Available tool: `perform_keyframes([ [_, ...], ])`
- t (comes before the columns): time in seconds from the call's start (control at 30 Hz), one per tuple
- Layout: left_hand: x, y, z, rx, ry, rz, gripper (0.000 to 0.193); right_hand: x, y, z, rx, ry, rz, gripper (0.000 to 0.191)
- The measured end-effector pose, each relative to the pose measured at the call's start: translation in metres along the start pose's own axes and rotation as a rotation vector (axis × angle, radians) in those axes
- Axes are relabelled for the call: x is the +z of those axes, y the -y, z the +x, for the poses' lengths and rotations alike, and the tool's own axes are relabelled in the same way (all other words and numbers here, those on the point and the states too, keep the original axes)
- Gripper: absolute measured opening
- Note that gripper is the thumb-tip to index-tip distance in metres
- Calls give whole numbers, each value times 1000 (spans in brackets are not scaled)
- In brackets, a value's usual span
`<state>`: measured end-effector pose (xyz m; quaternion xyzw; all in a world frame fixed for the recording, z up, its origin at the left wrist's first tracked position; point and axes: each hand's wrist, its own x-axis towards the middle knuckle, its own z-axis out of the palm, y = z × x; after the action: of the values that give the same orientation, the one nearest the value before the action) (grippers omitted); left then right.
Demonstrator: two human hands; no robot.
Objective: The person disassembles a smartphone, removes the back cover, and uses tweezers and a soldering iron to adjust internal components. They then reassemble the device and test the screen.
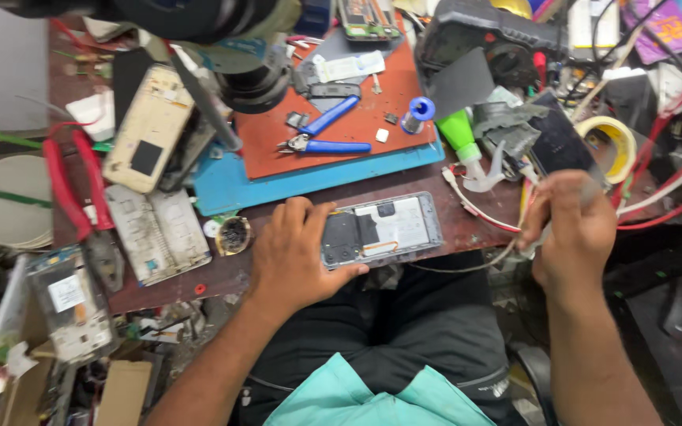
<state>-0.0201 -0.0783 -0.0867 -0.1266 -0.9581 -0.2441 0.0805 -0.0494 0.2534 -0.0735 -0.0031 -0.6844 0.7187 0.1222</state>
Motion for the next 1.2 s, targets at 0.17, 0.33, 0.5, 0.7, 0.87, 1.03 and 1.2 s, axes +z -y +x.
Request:
perform_keyframes([
  [0.17,3,1,0,23,-71,-62,89,-21,30,18,136,-15,-845,34],
  [0.33,3,0,-1,12,-46,-45,88,-7,38,8,-2,83,-1343,28],
  [0.5,5,0,-2,49,-44,30,91,12,19,16,-195,-14,-1474,22],
  [0.7,7,-2,-3,72,-62,51,90,33,-13,98,-424,122,-1496,21],
  [0.87,5,1,-2,81,-58,37,89,18,8,108,-265,107,-1082,23],
  [1.03,4,5,-1,89,-45,22,91,2,19,68,125,171,-1603,21],
  [1.2,3,1,0,82,-48,30,91,11,-9,65,-503,136,-1662,32],
])
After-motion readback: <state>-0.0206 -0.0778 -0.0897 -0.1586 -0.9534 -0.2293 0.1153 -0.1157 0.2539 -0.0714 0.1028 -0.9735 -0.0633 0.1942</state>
